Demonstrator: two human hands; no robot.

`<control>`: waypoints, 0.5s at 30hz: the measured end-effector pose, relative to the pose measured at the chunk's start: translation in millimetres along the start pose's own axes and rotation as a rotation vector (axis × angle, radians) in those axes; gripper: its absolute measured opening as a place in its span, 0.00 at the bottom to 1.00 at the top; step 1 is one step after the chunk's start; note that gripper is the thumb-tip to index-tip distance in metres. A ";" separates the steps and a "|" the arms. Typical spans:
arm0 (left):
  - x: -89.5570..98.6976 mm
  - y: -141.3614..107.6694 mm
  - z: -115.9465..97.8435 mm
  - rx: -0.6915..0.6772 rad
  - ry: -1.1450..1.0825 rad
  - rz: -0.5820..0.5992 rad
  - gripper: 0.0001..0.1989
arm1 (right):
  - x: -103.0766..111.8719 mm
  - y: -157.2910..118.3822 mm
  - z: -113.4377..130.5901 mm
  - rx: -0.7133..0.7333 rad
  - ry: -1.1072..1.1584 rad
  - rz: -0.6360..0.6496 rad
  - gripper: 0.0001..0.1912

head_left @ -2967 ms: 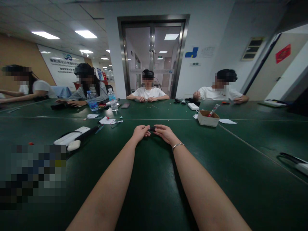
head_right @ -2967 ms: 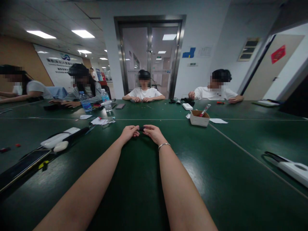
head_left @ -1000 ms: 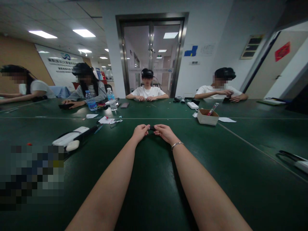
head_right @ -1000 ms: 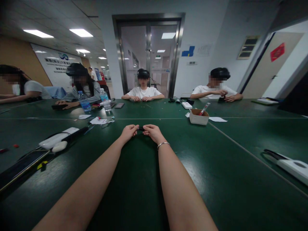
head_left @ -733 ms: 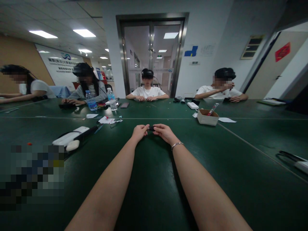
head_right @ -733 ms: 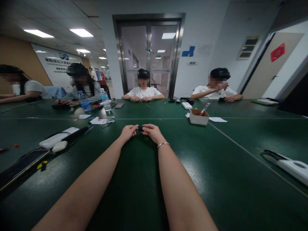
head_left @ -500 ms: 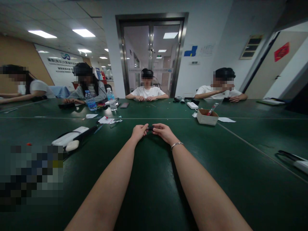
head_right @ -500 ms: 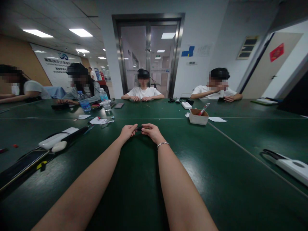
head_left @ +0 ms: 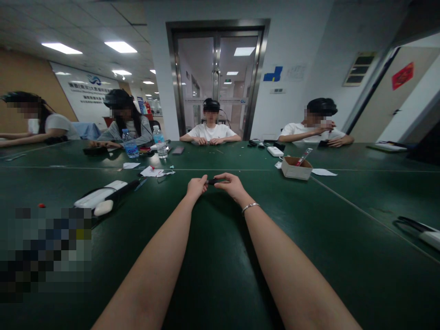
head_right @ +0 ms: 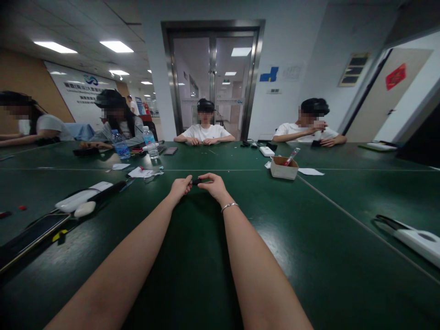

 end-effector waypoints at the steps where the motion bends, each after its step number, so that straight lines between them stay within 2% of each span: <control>1: 0.0 -0.5 -0.5 0.012 -0.015 -0.002 0.21 | -0.7 0.6 1.6 0.001 -0.026 0.004 0.16; 5: -1.0 -1.8 -2.8 0.060 -0.064 0.004 0.20 | -2.8 3.4 6.1 0.010 -0.110 0.019 0.16; 8: -0.3 -2.0 -3.8 0.109 -0.121 0.007 0.20 | -6.2 6.0 12.6 0.086 -0.210 0.041 0.15; 11: 2.1 -2.2 -4.3 0.161 -0.218 0.047 0.20 | -13.0 7.0 27.7 0.237 -0.337 0.100 0.13; 15: 5.2 -1.9 -4.2 0.224 -0.347 0.160 0.20 | -24.3 4.6 53.6 0.457 -0.453 0.262 0.16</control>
Point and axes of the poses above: each hand's wrist, its own y-axis towards the middle knuckle, its own x-axis out of the back of the hand, z = x × y, the point moved 2 cm from there along y, towards the middle knuckle, and after that the axes turned 9 degrees about x, right-handed, at the moved point
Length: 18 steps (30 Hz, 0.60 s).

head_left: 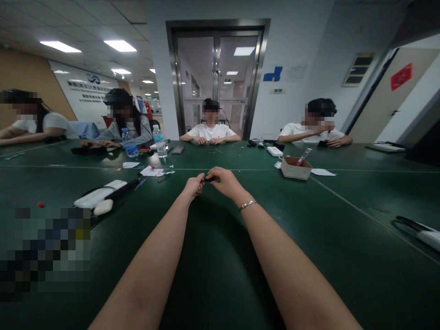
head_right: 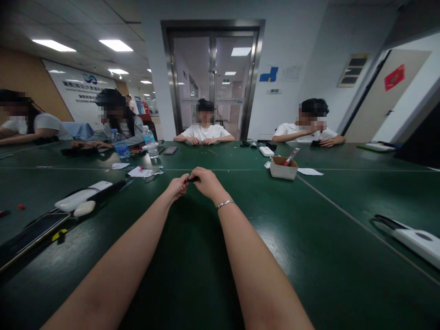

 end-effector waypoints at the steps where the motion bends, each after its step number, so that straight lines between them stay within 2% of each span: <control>1: 0.4 0.2 0.1 0.010 -0.015 0.026 0.20 | 0.3 1.6 4.1 0.031 -0.024 0.024 0.17; 3: 0.9 1.0 0.7 -0.004 -0.023 0.041 0.20 | 0.6 2.5 5.9 0.039 -0.058 0.034 0.17; 6: 1.0 1.6 2.2 -0.099 0.025 -0.005 0.21 | 0.3 -2.9 -7.5 -0.122 -0.007 -0.061 0.13; 12: -3.2 -2.5 4.2 -0.359 0.410 -0.069 0.24 | -1.8 -28.3 -41.7 -0.567 0.549 -0.236 0.07; 15: -7.9 -5.6 4.8 -0.464 0.510 -0.043 0.23 | 2.1 -37.7 -46.6 -0.691 0.668 -0.308 0.03; 18: -12.6 -6.8 6.0 -0.527 0.530 -0.007 0.19 | 6.3 -42.5 -47.9 -0.750 0.712 -0.340 0.03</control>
Point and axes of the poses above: each hand's wrist, its own y-axis towards the middle knuckle, its own x-axis out of the back of the hand, z = x × y, the point moved 2 cm from there along y, towards the middle knuckle, and after that the axes turned 9 degrees about x, right-handed, at the moved point
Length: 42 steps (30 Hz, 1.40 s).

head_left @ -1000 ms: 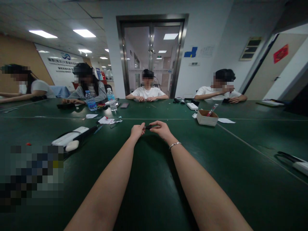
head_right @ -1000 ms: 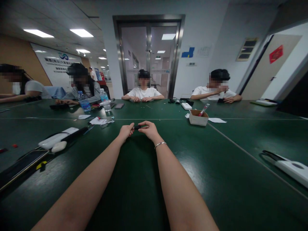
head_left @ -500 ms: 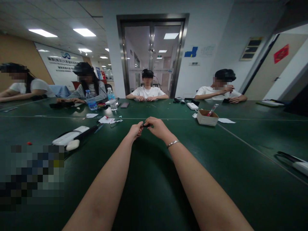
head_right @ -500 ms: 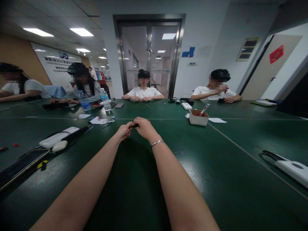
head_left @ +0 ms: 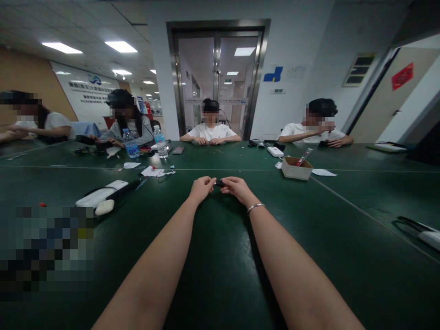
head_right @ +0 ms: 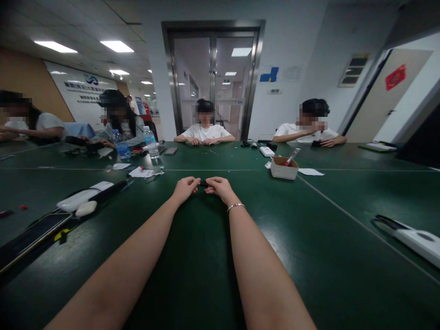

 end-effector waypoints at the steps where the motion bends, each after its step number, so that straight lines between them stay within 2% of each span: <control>1: -1.4 0.1 -0.3 -0.023 -0.023 0.006 0.17 | 1.4 -0.3 0.1 -0.011 0.009 -0.006 0.03; 3: -4.0 0.9 -0.3 -0.067 -0.104 0.032 0.12 | 3.6 -0.3 0.0 -0.021 0.030 -0.016 0.03; 5: -6.6 2.3 0.9 -0.062 -0.203 0.080 0.13 | 5.2 0.2 -0.8 -0.022 0.052 -0.022 0.04; 9: -9.8 4.7 5.2 0.107 -0.318 0.153 0.14 | 7.2 1.6 -3.7 -0.011 0.070 -0.024 0.04; 14: -7.7 4.0 3.3 0.096 -0.285 0.119 0.12 | 8.9 3.0 -6.5 -0.001 0.079 0.005 0.03; 17: -6.5 2.5 2.0 0.136 -0.296 0.116 0.11 | 10.5 3.8 -7.7 0.000 0.089 0.014 0.03; 21: -5.2 1.4 0.2 0.103 -0.268 0.090 0.10 | 11.3 4.4 -8.5 0.000 0.097 0.016 0.03; 25: -6.4 1.2 0.5 0.140 -0.293 0.115 0.10 | 9.8 3.7 -7.3 -0.006 0.098 0.002 0.03; 36: -6.3 -1.3 -4.2 0.115 -0.275 0.129 0.11 | 10.8 3.5 -6.9 -0.008 0.088 0.035 0.02; 39: -7.6 -0.7 -2.7 0.152 -0.286 0.148 0.11 | 9.6 2.8 -6.1 -0.009 0.087 0.036 0.02; 42: -7.5 -0.4 -2.5 0.111 -0.265 0.142 0.13 | 8.3 1.6 -4.8 -0.006 0.087 0.035 0.03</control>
Point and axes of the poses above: each hand's wrist, its own y-axis towards the middle knuckle, its own x-axis out of the back of the hand, z = x × y, the point moved 2 cm from there along y, towards the middle knuckle, and after that the axes turned 9 degrees about x, right-handed, at the moved point
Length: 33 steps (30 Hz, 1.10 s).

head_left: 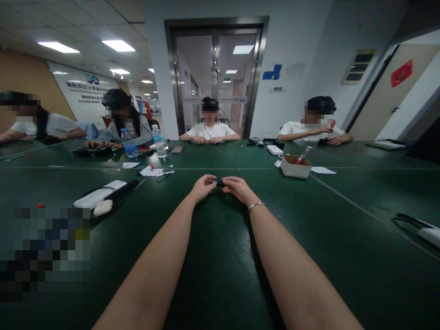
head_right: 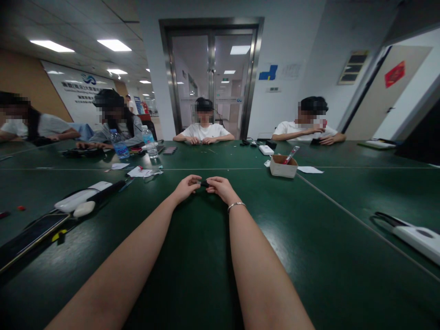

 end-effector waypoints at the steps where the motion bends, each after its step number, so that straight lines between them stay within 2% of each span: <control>1: 0.2 -0.1 -0.1 -0.008 0.001 0.002 0.13 | -0.4 -0.3 0.3 -0.001 0.000 0.002 0.03; 12: 0.8 2.3 2.5 0.047 -0.002 0.023 0.14 | 0.0 1.1 -1.4 -0.008 -0.012 -0.009 0.03; 15: 0.5 4.0 4.4 0.001 0.031 0.017 0.13 | -0.1 1.1 -1.6 -0.011 -0.012 -0.006 0.04; 19: 0.5 4.0 4.9 0.035 0.006 0.017 0.12 | 0.0 1.0 -1.5 -0.010 -0.010 -0.001 0.05; 33: -0.6 1.1 2.3 -0.011 0.010 0.039 0.12 | 0.2 1.0 -1.0 -0.007 -0.008 0.009 0.03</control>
Point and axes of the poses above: each hand's wrist, its own y-axis towards the middle knuckle, its own x-axis out of the back of the hand, z = x × y, the point moved 2 cm from there along y, towards the middle knuckle, and after that the axes turned 9 degrees about x, right-handed, at the moved point
